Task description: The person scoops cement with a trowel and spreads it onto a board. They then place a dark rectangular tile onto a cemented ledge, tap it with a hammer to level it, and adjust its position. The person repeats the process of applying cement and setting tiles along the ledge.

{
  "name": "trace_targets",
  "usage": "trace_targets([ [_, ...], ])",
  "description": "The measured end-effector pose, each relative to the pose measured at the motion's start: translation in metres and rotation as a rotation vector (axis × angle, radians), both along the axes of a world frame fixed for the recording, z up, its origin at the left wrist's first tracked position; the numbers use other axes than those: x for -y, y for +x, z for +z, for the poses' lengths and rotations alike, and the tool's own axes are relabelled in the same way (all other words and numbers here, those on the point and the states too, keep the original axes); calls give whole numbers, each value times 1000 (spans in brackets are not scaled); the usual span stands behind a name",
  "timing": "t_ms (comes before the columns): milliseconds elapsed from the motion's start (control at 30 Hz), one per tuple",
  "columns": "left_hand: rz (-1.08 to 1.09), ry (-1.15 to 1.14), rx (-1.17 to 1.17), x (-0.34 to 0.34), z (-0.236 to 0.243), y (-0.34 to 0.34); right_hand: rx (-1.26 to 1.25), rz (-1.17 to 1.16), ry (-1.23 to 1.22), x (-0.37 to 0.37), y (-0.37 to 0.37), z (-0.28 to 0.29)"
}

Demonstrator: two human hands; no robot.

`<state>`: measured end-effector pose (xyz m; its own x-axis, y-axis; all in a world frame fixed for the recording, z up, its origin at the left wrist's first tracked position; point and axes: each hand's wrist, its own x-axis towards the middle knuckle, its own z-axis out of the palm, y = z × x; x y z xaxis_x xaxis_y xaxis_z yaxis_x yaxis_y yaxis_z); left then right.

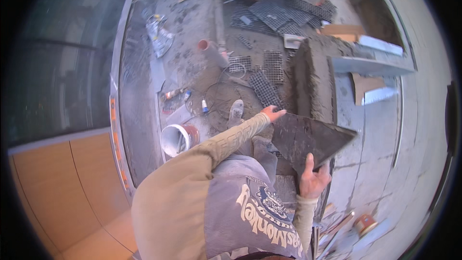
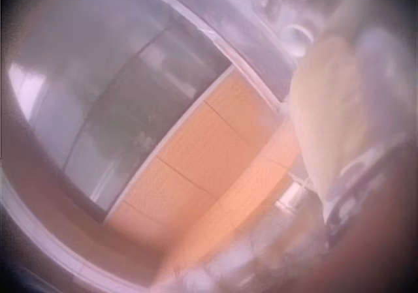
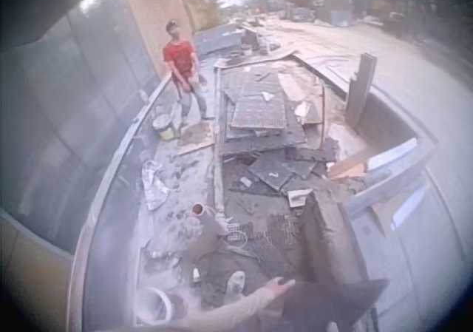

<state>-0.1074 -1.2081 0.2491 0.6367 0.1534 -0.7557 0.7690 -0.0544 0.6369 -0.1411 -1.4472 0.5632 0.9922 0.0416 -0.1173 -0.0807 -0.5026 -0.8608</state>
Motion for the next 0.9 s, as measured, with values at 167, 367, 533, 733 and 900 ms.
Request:
trace_targets([
  [167, 0, -368, 167, -62, 200, -24, 132, 420, -230, -99, 29, -70],
  [367, 81, -52, 28, -125, 147, -69, 33, 767, -388, -208, 1, -163],
  [533, 255, 37, -202, -171, 133, -95, -19, 842, -378, -252, -31, -213],
  [733, 325, 147, -108, -233, 63, -151, 1, 693, -250, -312, -78, -222],
  [900, 415, -119, -55, -273, 70, -170, -123, 542, -117, -334, -118, -229],
])
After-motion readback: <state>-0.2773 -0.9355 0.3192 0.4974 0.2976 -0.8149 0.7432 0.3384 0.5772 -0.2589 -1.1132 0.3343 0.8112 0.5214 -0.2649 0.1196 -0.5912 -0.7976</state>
